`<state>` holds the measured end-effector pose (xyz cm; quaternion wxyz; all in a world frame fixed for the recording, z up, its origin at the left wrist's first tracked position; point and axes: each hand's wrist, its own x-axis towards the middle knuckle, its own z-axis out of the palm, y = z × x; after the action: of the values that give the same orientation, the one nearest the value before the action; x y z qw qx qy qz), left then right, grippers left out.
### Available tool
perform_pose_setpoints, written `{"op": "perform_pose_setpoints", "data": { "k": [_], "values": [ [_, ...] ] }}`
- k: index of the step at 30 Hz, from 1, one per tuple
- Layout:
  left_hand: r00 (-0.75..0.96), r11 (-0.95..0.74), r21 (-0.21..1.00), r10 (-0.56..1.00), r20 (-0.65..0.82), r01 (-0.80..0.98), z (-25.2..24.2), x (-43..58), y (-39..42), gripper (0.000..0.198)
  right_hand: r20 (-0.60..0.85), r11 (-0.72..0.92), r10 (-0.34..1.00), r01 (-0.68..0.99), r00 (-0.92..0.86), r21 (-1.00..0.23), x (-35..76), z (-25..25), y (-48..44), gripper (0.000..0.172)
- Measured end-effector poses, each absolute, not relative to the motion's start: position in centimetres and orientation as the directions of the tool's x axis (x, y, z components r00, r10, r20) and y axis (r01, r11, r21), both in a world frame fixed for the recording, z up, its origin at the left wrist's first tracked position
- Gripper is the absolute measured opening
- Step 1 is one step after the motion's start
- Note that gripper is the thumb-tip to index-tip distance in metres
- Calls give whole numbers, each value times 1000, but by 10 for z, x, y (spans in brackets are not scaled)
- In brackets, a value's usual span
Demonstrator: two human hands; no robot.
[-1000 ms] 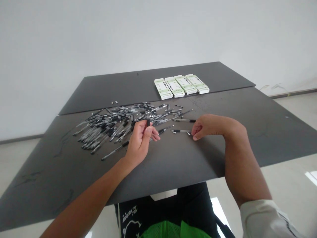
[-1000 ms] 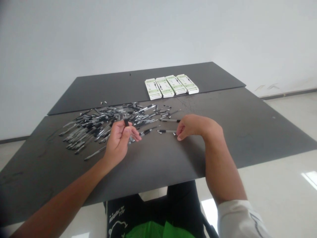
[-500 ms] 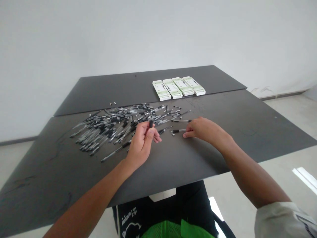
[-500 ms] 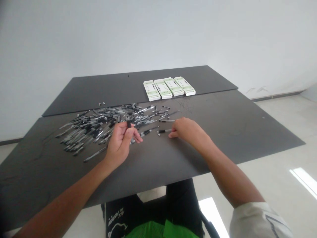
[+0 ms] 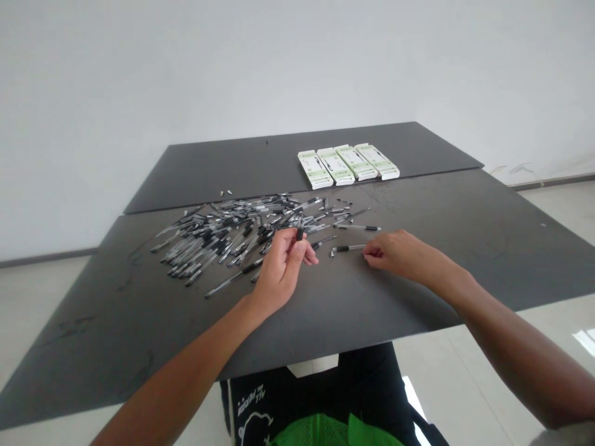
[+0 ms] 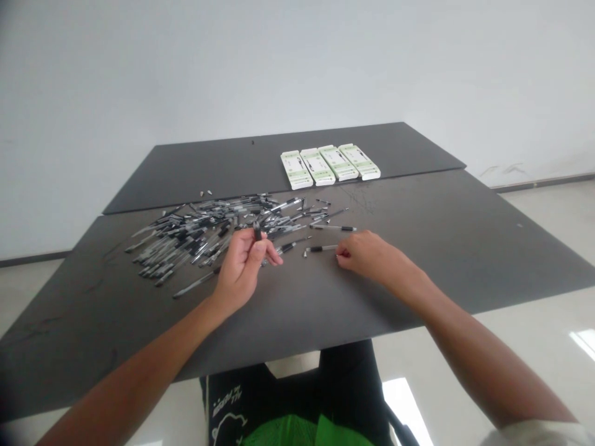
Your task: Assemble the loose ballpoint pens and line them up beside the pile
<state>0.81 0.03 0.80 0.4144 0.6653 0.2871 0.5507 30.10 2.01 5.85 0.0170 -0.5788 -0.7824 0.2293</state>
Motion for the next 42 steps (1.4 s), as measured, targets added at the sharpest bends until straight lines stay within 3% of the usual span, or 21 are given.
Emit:
{"op": "perform_pose_setpoints", "data": {
  "k": [4, 7, 9, 10, 12, 14, 27, 37, 42],
  "values": [
    [238, -483, 871, 839, 490, -88, 5, 9, -1, 19, -162, 156, 944, 820, -288, -551, 298, 68, 17, 19],
    [260, -466, 879, 841, 475, -100, 4, 9, -5, 19, -81, 139, 958, 696, -275, -705, 278, 82, 25, 45],
    [278, -449, 888, 844, 458, -99, 5, 10, -8, 19, -17, 128, 960, 495, -278, -860, 254, 88, 35, 55],
    [286, -440, 893, 847, 448, -95, 5, 10, -9, 19, 19, 99, 961, 278, -277, -956, 242, 88, 40, 53],
    [298, -419, 904, 856, 424, -82, 7, 10, -11, 19, 57, 47, 956, -40, -289, -998, 219, 86, 49, 47],
    [302, -400, 914, 865, 402, -72, 8, 9, -12, 19, 74, 25, 955, -172, -287, -985, 204, 81, 52, 41],
    [311, -335, 941, 891, 330, -41, 15, 12, -22, 17, -4, -117, 950, -344, -313, -932, 193, 67, 30, 29],
    [301, -356, 933, 885, 357, -57, 14, 12, -22, 17, 46, -41, 961, -304, -273, -952, 197, 66, 29, 31],
    [304, -332, 941, 892, 334, -61, 15, 12, -21, 17, 104, 8, 941, -289, -321, -957, 198, 59, 30, 18]
  ]
}}
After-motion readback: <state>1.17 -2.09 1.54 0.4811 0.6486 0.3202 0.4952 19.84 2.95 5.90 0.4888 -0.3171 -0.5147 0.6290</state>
